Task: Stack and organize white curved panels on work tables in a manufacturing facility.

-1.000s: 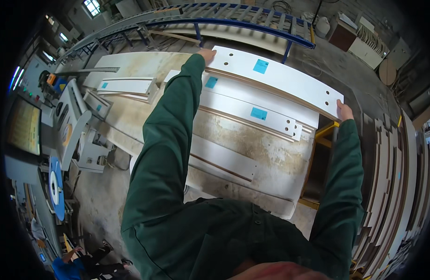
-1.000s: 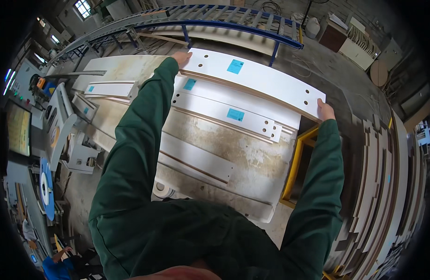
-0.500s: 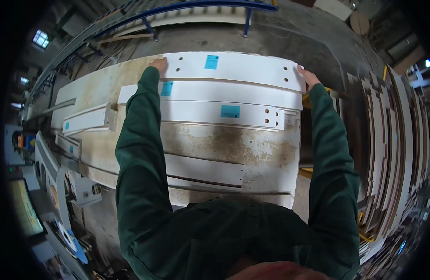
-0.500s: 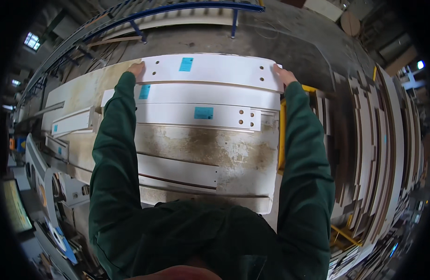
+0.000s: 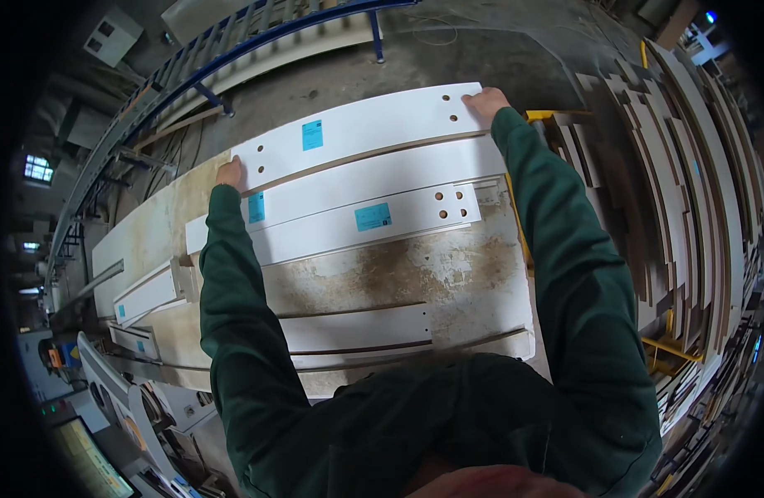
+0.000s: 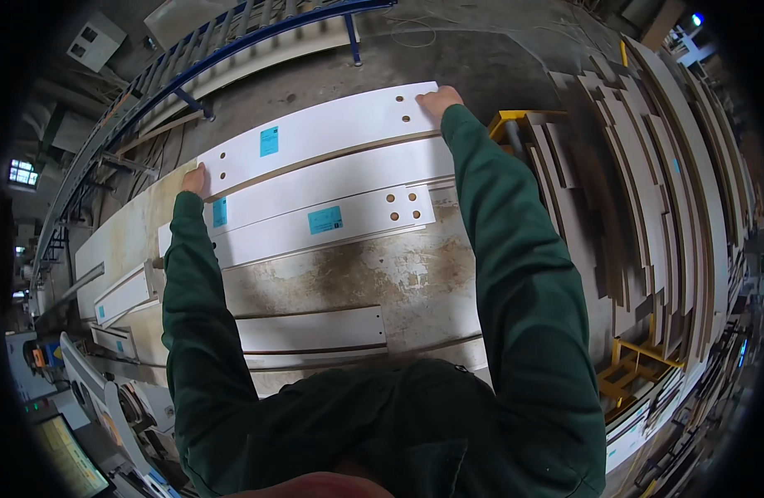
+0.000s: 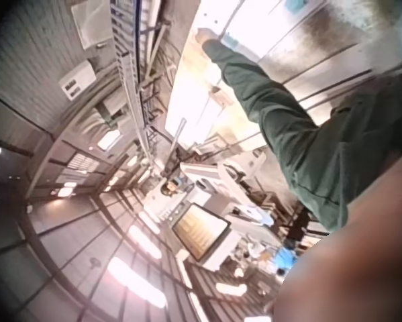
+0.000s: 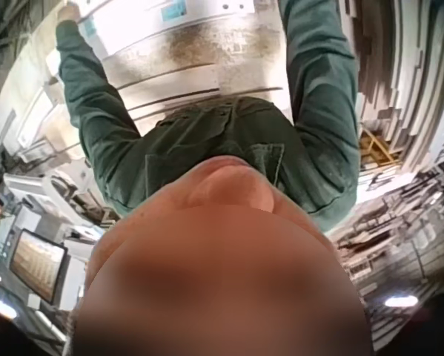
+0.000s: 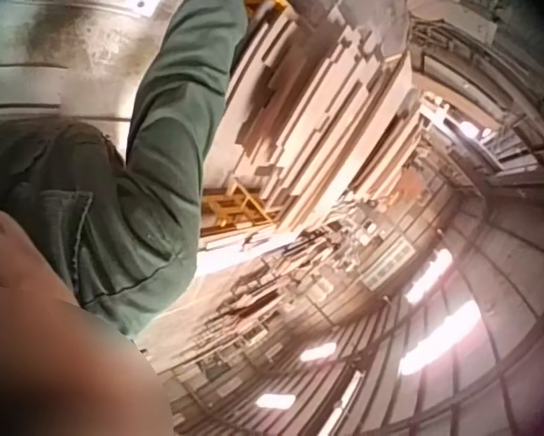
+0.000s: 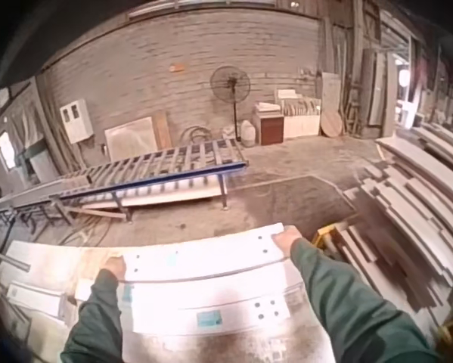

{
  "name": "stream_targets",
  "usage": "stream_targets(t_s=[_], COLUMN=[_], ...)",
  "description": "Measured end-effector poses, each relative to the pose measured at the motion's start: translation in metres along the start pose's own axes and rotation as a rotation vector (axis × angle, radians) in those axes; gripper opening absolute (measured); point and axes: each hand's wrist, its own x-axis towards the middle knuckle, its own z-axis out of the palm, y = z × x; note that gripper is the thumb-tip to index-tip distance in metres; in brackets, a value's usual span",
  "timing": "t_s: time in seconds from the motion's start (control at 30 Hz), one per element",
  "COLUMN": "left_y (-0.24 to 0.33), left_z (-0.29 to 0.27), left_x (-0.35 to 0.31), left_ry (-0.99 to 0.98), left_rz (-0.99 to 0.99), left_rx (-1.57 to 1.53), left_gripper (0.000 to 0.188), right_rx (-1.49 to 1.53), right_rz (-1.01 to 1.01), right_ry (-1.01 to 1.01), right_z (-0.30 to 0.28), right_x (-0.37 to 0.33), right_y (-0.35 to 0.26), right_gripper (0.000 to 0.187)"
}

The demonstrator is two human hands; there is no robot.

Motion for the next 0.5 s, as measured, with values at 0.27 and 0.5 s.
stream_targets(t_s=[0.27, 0.5], left_y=[-0.020, 0.039], left_z=[-0.002, -0.027], left_x=[0.036, -0.010], left_ry=[-0.106, 0.471], left_rz=[0.733, 0.211], left_rx=[1.266, 0.423], left_gripper=[0.070, 0.047], right_rx=[0.061, 0.402], right_rz=[0.013, -0.294], right_ry=[0.058, 0.639], right_z=[0.004, 0.014], right_x=[-0.015, -0.184], right_y=[0.016, 0.050], right_gripper=[0.056, 0.035])
